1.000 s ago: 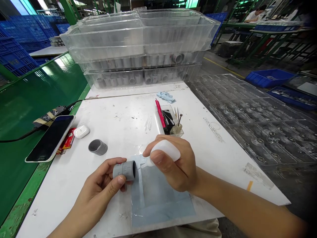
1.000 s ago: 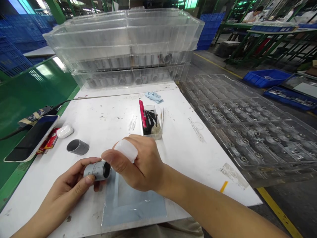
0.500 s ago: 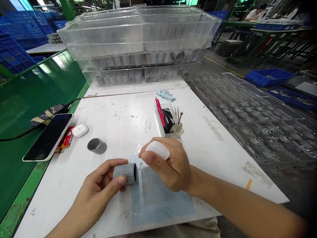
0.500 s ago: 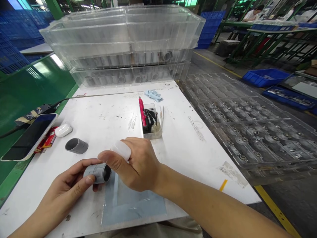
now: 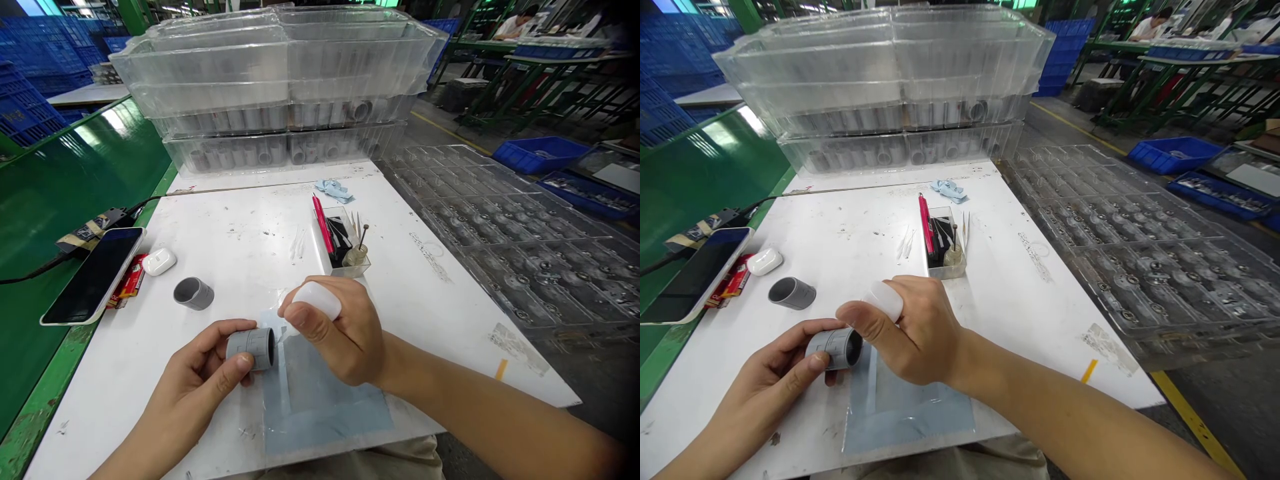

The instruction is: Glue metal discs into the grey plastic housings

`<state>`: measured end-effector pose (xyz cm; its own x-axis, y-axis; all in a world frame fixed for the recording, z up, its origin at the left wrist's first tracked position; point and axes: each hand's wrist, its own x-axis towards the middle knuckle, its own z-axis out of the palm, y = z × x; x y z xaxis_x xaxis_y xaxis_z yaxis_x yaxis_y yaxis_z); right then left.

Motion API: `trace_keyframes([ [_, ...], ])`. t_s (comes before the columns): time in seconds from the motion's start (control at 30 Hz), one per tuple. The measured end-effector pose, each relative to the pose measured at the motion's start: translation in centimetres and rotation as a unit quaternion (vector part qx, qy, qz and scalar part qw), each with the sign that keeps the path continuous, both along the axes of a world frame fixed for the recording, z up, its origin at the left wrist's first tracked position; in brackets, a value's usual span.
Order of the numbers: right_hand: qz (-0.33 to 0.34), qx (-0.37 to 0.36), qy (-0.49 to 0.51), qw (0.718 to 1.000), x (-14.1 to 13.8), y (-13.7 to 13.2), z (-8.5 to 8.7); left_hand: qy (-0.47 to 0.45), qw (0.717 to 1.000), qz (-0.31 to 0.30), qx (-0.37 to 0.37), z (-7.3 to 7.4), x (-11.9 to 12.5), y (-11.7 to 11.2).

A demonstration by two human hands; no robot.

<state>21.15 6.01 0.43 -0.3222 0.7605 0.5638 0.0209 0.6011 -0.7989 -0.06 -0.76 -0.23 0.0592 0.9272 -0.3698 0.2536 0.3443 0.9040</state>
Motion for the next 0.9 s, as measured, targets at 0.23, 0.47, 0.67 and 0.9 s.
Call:
trace_keyframes([
  [0.23,-0.026,0.005,-0.012,1.000,0.08,-0.16,0.19,0.007,1.000,-0.003,-0.001,-0.07,-0.09,0.00],
  [0.47,-0.004,-0.015,0.005,1.000,0.00,-0.10,0.11,0.010,1.000,0.010,0.008,0.11,0.13,-0.01],
  [0.67,-0.023,-0.007,0.038,0.999,0.16,0.05,0.46,0.006,1.000,0.020,0.009,0.10,0.27,-0.03],
  [0.9,-0.032,0.005,-0.019,0.999,-0.01,0.01,0.04,0.004,1.000,0.012,-0.002,0.12,0.17,-0.01],
])
